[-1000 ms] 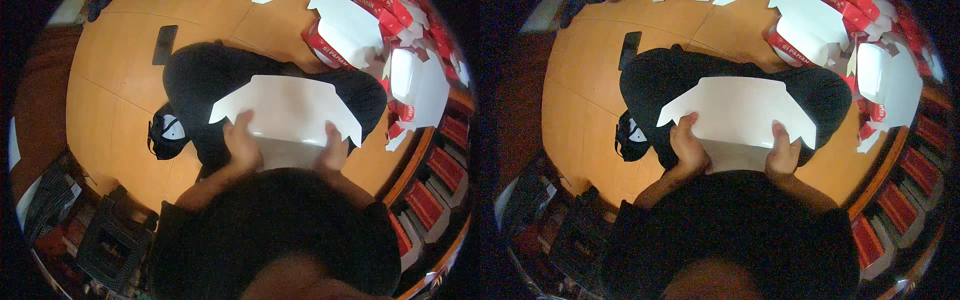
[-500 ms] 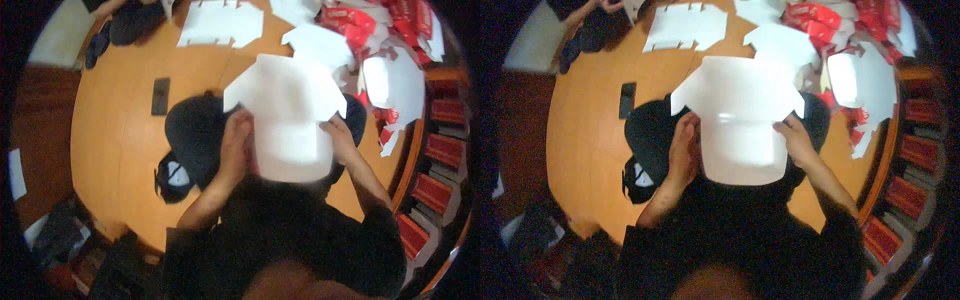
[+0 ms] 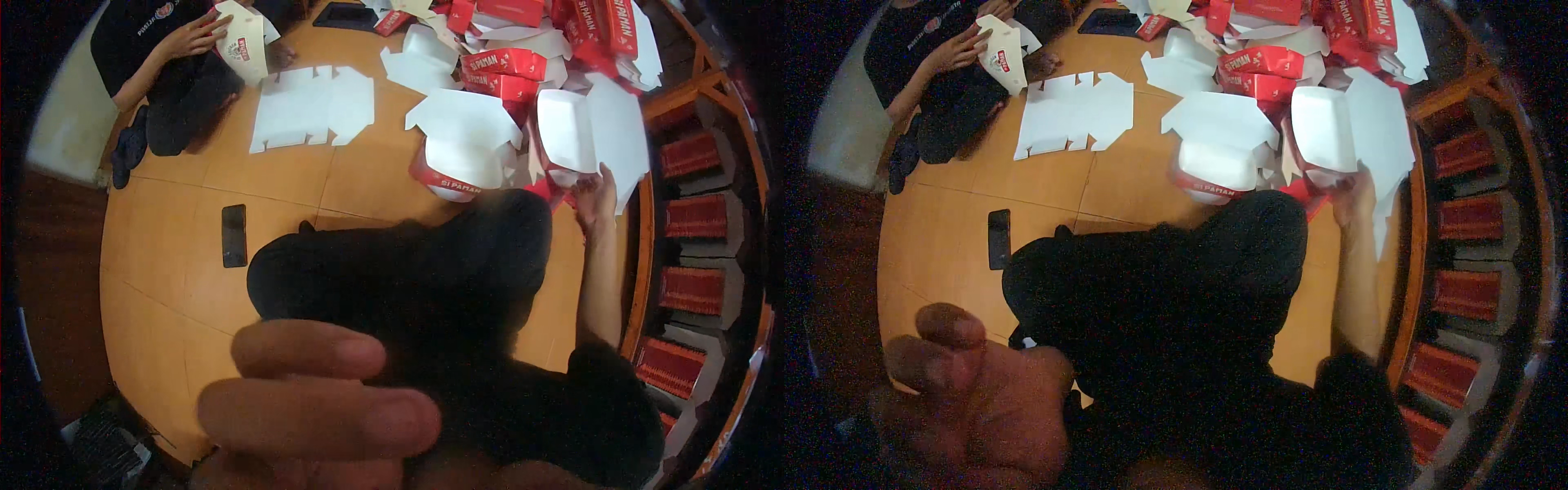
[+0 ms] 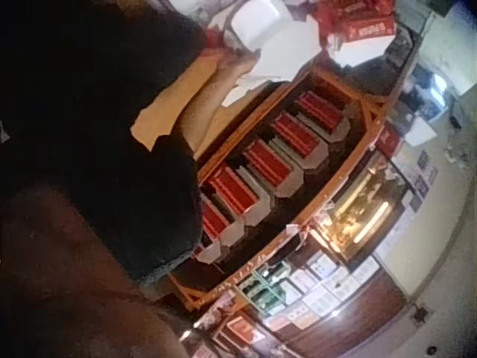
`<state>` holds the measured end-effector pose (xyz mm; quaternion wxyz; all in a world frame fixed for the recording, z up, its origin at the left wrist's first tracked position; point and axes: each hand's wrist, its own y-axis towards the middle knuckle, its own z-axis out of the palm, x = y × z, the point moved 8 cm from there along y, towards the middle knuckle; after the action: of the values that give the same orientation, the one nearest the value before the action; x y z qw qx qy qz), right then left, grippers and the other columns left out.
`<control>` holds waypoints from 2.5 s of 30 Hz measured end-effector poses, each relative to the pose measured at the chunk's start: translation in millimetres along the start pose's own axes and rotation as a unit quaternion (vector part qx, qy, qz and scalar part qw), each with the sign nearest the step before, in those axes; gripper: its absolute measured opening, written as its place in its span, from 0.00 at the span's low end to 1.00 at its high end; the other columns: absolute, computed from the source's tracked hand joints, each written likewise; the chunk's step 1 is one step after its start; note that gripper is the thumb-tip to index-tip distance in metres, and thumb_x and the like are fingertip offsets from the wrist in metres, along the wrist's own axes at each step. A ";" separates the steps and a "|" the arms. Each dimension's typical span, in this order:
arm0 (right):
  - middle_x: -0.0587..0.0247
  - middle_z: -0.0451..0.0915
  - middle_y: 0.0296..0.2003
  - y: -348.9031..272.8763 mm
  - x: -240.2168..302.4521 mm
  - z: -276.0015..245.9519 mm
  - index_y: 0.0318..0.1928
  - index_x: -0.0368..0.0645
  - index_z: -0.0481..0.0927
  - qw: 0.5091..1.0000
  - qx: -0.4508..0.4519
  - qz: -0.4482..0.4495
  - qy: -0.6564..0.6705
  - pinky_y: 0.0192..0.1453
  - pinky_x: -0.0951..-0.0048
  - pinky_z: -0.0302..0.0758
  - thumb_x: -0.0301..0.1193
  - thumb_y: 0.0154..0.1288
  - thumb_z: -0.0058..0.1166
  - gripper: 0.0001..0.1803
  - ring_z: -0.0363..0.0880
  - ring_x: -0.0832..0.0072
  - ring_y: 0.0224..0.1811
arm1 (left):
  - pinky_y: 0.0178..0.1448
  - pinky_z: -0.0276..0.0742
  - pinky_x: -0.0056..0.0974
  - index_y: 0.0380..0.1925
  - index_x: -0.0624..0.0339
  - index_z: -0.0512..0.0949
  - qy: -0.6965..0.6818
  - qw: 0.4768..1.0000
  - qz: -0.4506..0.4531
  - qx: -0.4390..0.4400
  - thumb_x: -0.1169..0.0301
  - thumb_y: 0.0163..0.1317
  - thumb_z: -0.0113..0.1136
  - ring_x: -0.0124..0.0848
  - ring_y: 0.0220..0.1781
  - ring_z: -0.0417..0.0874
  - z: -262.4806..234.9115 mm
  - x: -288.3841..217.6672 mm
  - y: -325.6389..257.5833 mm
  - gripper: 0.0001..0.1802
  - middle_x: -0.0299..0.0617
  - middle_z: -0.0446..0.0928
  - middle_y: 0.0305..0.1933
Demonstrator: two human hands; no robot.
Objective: The person sits on the floor and repeatedly folds flat white cardboard pieces into small red-and-white boxes. They fold the sides, tuck flaps, and place the finished boxes into a growing pile on the floor. Another person is visible in the background performing a similar task.
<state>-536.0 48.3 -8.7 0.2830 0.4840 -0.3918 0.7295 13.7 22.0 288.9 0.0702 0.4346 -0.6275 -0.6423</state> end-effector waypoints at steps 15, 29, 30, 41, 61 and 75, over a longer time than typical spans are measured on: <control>0.54 0.80 0.39 -195.2 -159.5 285.7 0.45 0.37 0.79 0.759 0.402 -0.351 -0.374 0.50 0.64 0.76 0.24 0.63 0.55 0.10 0.79 0.61 0.42 | 0.44 0.77 0.51 0.48 0.56 0.73 0.129 0.936 0.099 -0.313 0.62 0.72 0.48 0.39 0.37 0.78 -108.6 13.9 -50.5 0.12 0.44 0.77 0.37; 0.51 0.74 0.55 -72.7 -378.1 553.0 0.56 0.52 0.79 0.401 0.632 -0.436 -0.500 0.65 0.59 0.72 0.32 0.52 0.71 0.28 0.72 0.54 0.60 | 0.36 0.76 0.31 0.41 0.60 0.78 0.109 0.697 -0.295 -0.645 0.66 0.73 0.49 0.26 0.34 0.79 -259.1 222.2 -229.6 0.11 0.35 0.77 0.33; 0.53 0.74 0.54 -72.8 -388.7 556.5 0.55 0.52 0.80 0.357 0.655 -0.414 -0.521 0.65 0.59 0.72 0.31 0.51 0.72 0.28 0.72 0.54 0.59 | 0.36 0.76 0.31 0.41 0.60 0.78 0.097 0.701 -0.298 -0.641 0.65 0.73 0.49 0.26 0.34 0.79 -259.7 226.3 -231.3 0.12 0.36 0.77 0.33; 0.52 0.81 0.43 -46.0 -380.4 586.9 0.39 0.43 0.82 0.376 0.663 -0.296 -0.576 0.51 0.58 0.76 0.31 0.63 0.58 0.07 0.80 0.57 0.46 | 0.37 0.76 0.32 0.42 0.61 0.78 0.092 0.700 -0.329 -0.627 0.65 0.73 0.49 0.26 0.34 0.79 -271.5 225.5 -237.6 0.12 0.36 0.77 0.33; 0.64 0.78 0.51 -187.8 -57.3 429.5 0.49 0.52 0.81 0.541 0.263 -0.697 -0.391 0.69 0.46 0.56 0.34 0.63 0.59 0.13 0.73 0.65 0.58 | 0.41 0.79 0.40 0.48 0.60 0.81 0.331 0.649 -0.685 -0.016 0.56 0.63 0.65 0.36 0.38 0.83 -178.7 250.0 -213.6 0.21 0.41 0.84 0.43; 0.45 0.62 0.68 -116.8 -126.1 333.3 0.59 0.50 0.78 0.783 0.341 -0.428 -0.295 0.74 0.52 0.58 0.34 0.73 0.49 0.16 0.59 0.49 0.72 | 0.46 0.83 0.33 0.60 0.56 0.73 -0.142 0.645 -0.744 -0.105 0.59 0.73 0.53 0.27 0.44 0.83 -47.4 290.6 -226.8 0.21 0.37 0.81 0.49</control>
<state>-235.2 -175.6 -16.1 0.2537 0.8583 0.0657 0.4411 -30.4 -152.1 -36.5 -0.4757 0.6486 -0.0242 -0.5937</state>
